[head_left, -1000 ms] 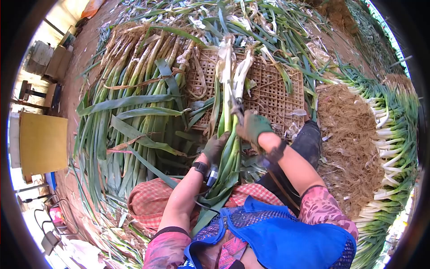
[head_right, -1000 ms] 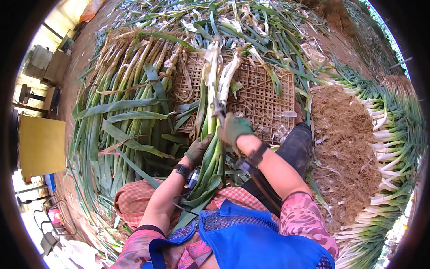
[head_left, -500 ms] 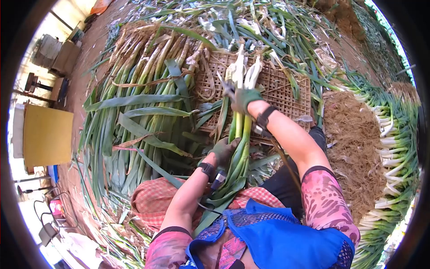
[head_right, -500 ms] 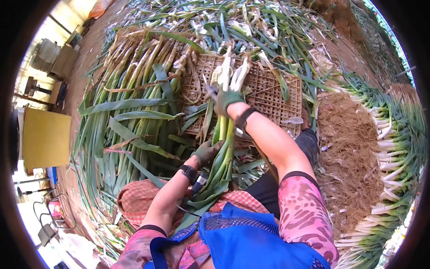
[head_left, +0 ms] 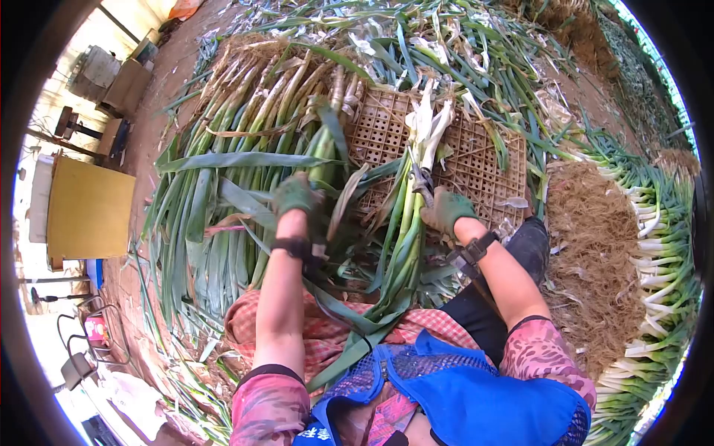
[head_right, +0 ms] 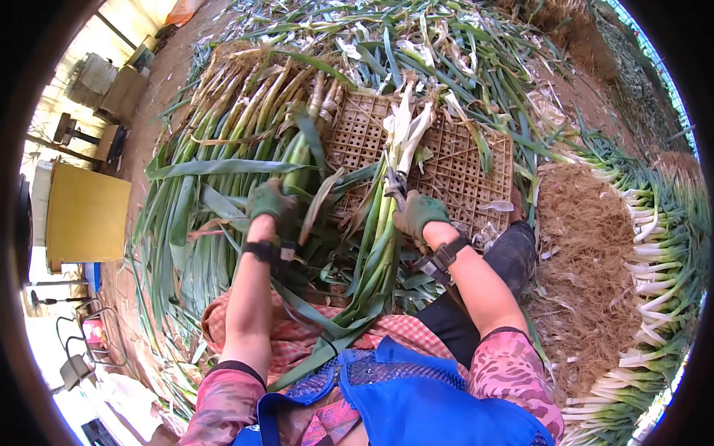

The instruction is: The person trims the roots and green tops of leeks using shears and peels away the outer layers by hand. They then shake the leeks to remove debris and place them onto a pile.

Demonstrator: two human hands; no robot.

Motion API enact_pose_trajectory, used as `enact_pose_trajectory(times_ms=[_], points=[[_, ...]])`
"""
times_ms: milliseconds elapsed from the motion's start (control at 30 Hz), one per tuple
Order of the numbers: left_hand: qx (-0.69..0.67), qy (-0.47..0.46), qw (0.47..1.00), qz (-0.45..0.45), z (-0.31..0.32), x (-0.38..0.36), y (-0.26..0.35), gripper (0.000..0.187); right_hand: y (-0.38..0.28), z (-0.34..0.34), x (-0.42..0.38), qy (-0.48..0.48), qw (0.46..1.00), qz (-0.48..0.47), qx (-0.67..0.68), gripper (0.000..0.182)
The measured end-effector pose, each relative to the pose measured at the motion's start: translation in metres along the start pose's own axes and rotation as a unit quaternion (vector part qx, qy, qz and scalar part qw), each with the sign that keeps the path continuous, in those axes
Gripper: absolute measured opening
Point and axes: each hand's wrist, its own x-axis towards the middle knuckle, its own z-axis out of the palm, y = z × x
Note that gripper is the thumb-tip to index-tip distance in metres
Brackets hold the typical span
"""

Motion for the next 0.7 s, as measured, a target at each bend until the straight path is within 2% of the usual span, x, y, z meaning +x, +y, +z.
enact_pose_trajectory(times_ms=[33,100,133,233,267,367,400,500,533,567,600,633,700], points=[[-0.036,0.016,0.999,0.031,0.013,-0.008,0.008,0.032,0.0,-0.001,-0.003,-0.004,0.999,0.0,0.042,0.06],[0.027,0.004,0.991,0.13,0.018,-0.036,0.034,0.032,-0.003,0.002,-0.012,-0.018,0.992,0.0,0.124,0.059],[0.01,0.02,0.995,0.099,0.025,-0.032,0.031,0.052,-0.002,0.008,-0.013,-0.016,0.986,0.009,0.165,0.059],[0.048,0.171,0.983,0.053,0.043,-0.008,-0.009,0.072,-0.012,0.001,-0.038,-0.074,0.973,0.013,0.216,0.06],[0.052,0.109,0.993,0.011,0.038,-0.001,-0.019,0.087,-0.015,0.005,-0.047,-0.047,0.978,-0.011,0.203,0.058],[-0.036,0.014,0.998,-0.04,0.025,0.024,-0.032,0.086,-0.021,0.021,-0.056,-0.053,0.971,-0.057,0.225,0.055],[-0.039,-0.073,0.995,-0.055,0.016,0.028,-0.029,0.081,-0.026,0.019,-0.059,-0.063,0.964,-0.062,0.253,0.056],[-0.301,-0.127,0.943,0.066,0.052,0.024,-0.031,0.05,-0.042,0.006,-0.07,-0.051,0.954,-0.052,0.292,0.052],[-0.315,-0.165,0.932,0.07,0.049,0.006,-0.014,0.048,-0.049,-0.002,-0.075,-0.077,0.948,-0.026,0.308,0.05],[-0.328,-0.201,0.92,0.073,0.044,-0.013,-0.002,0.047,-0.051,0.004,-0.075,-0.083,0.953,-0.06,0.285,0.053],[-0.242,-0.168,0.951,0.092,0.079,-0.003,-0.021,0.048,-0.052,0.012,-0.074,-0.085,0.957,-0.096,0.261,0.056],[-0.093,-0.13,0.984,0.079,0.059,-0.02,-0.005,0.052,-0.052,0.019,-0.072,-0.084,0.959,-0.129,0.236,0.06],[0.081,-0.085,0.989,0.087,0.047,-0.031,0.01,0.063,-0.048,0.033,-0.07,-0.081,0.957,-0.106,0.256,0.059]])
